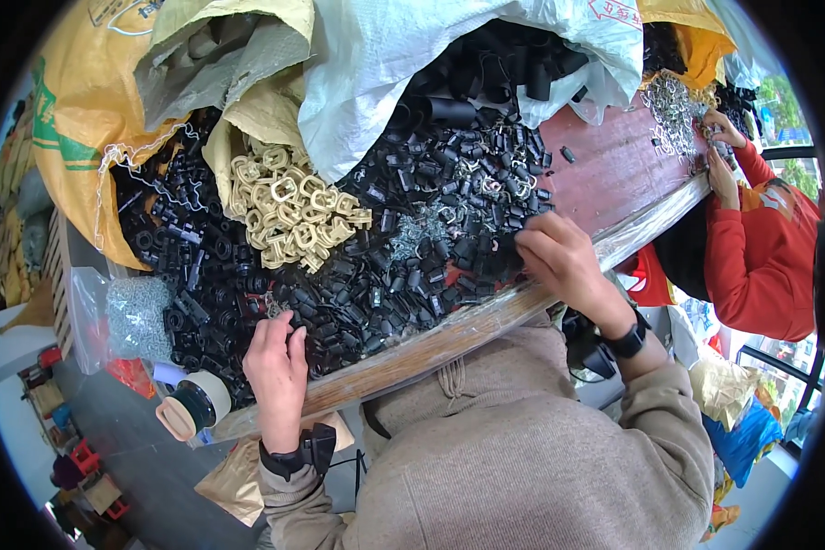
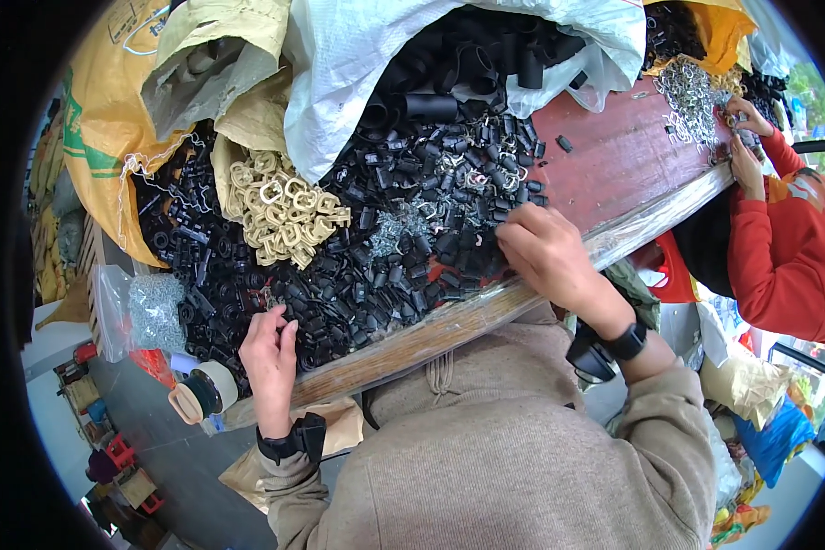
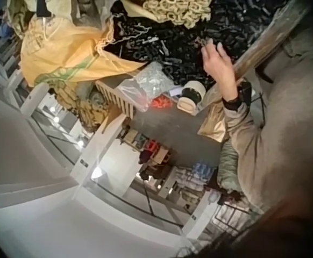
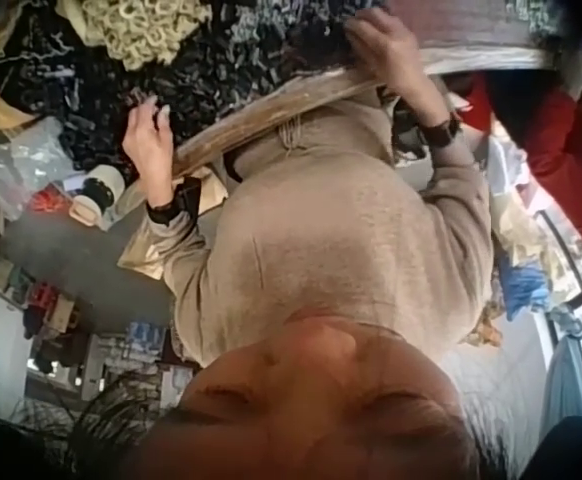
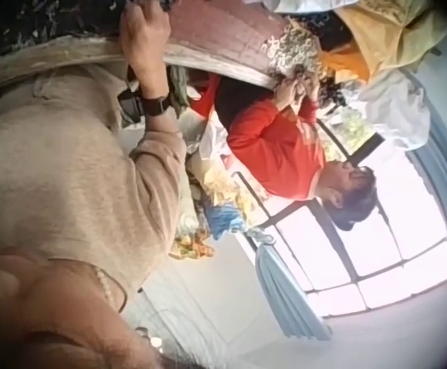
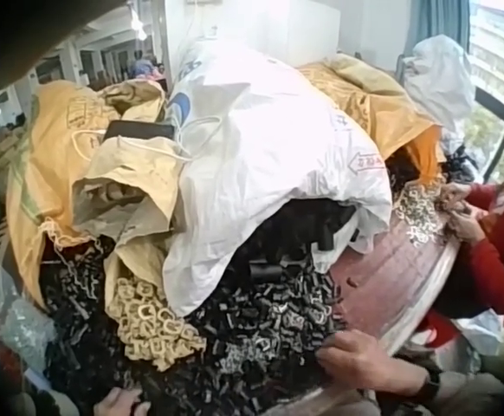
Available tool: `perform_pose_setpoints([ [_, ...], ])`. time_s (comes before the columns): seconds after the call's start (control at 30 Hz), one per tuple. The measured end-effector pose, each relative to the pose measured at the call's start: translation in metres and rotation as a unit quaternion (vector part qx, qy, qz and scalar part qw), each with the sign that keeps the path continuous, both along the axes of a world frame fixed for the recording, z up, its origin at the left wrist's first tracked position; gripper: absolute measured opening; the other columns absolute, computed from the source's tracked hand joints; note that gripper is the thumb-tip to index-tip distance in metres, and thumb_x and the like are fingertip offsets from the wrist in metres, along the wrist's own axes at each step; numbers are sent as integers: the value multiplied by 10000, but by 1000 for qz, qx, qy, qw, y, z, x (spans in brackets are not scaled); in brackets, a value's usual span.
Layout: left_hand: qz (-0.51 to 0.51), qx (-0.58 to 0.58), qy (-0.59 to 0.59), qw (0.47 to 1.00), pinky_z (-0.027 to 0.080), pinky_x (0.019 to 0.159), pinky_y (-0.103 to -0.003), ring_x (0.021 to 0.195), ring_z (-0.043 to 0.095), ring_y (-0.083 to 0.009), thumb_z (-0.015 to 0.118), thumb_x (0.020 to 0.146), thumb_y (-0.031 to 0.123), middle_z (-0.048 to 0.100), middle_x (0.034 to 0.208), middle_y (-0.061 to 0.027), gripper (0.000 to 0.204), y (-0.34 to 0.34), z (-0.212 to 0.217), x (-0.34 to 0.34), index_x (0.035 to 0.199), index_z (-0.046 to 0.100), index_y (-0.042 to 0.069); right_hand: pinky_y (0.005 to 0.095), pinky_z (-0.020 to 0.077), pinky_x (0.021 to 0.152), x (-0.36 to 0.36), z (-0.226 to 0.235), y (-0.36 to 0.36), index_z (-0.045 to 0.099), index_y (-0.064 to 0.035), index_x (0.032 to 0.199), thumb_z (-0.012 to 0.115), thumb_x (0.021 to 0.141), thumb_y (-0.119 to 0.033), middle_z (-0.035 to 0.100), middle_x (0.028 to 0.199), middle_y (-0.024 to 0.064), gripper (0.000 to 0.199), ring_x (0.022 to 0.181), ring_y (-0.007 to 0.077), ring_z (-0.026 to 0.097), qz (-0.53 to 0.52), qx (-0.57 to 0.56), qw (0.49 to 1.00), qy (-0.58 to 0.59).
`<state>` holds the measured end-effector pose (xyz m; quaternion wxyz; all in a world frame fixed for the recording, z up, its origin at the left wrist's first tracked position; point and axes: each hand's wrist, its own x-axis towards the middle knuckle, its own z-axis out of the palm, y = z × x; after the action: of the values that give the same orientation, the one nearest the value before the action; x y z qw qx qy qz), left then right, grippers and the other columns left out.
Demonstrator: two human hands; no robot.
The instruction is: The person assembles components by hand, picking up a black plastic housing and inserting a beige clip into it. They then slide a black sleeve over the housing and press the pieces together before setting the completed assembly aside.
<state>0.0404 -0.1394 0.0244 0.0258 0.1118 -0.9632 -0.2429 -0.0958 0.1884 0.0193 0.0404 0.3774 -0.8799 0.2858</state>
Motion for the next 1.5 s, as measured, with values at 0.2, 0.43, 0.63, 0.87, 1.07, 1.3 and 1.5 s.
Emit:
perform_pose_setpoints([
  [0.2,-2,21,31,999,412,509,-271,547,491,-180,556,751,7,510,700,-99,178,0,2,-3,928,552,-16,366,409,555,-17,-22,-11,531,-36,825,559,733,-79,471,761,111,106,664,295,511,-18,84,995,-42],
  [0.43,-11,85,45,995,440,627,-264,698,558,-222,478,747,-74,557,836,-135,220,3,11,-3,945,553,-15,355,408,539,-22,-21,-16,529,-32,814,554,738,-75,466,730,114,91,640,294,516,-23,44,995,-87],
  [0.63,-94,100,-26,990,441,681,-269,805,566,-252,464,717,-102,554,964,-158,276,-6,23,-1,967,550,-22,308,419,533,-22,-19,-13,568,-3,790,571,726,-66,512,683,111,90,591,250,531,-70,-66,980,-177],
  [0.87,-106,120,-67,985,436,697,-271,820,552,-285,521,686,-61,535,988,-166,281,-4,26,-1,965,547,-35,263,376,505,-19,-23,-8,583,14,775,574,731,-46,490,619,85,75,565,147,488,-103,-132,960,-226],
  [1.07,-40,54,-39,997,425,710,-275,828,529,-249,556,661,-38,510,962,-139,252,3,17,6,913,557,-29,261,386,535,-14,-20,-9,567,20,770,568,744,-46,496,629,84,71,591,142,501,-109,-115,963,-220],
  [1.3,80,245,61,964,439,713,-285,848,523,-194,557,670,-49,504,971,-99,306,-7,17,8,971,524,-10,249,381,538,-15,-25,-9,517,19,803,543,777,-55,488,642,66,83,593,123,483,-105,-129,976,-139],
  [1.5,159,719,47,675,457,711,-250,862,519,-149,534,685,-82,514,984,-61,408,5,15,-15,1075,466,14,228,348,516,-8,-25,-10,501,2,815,510,833,-105,446,649,-8,108,584,77,421,-100,-180,943,-261],
])
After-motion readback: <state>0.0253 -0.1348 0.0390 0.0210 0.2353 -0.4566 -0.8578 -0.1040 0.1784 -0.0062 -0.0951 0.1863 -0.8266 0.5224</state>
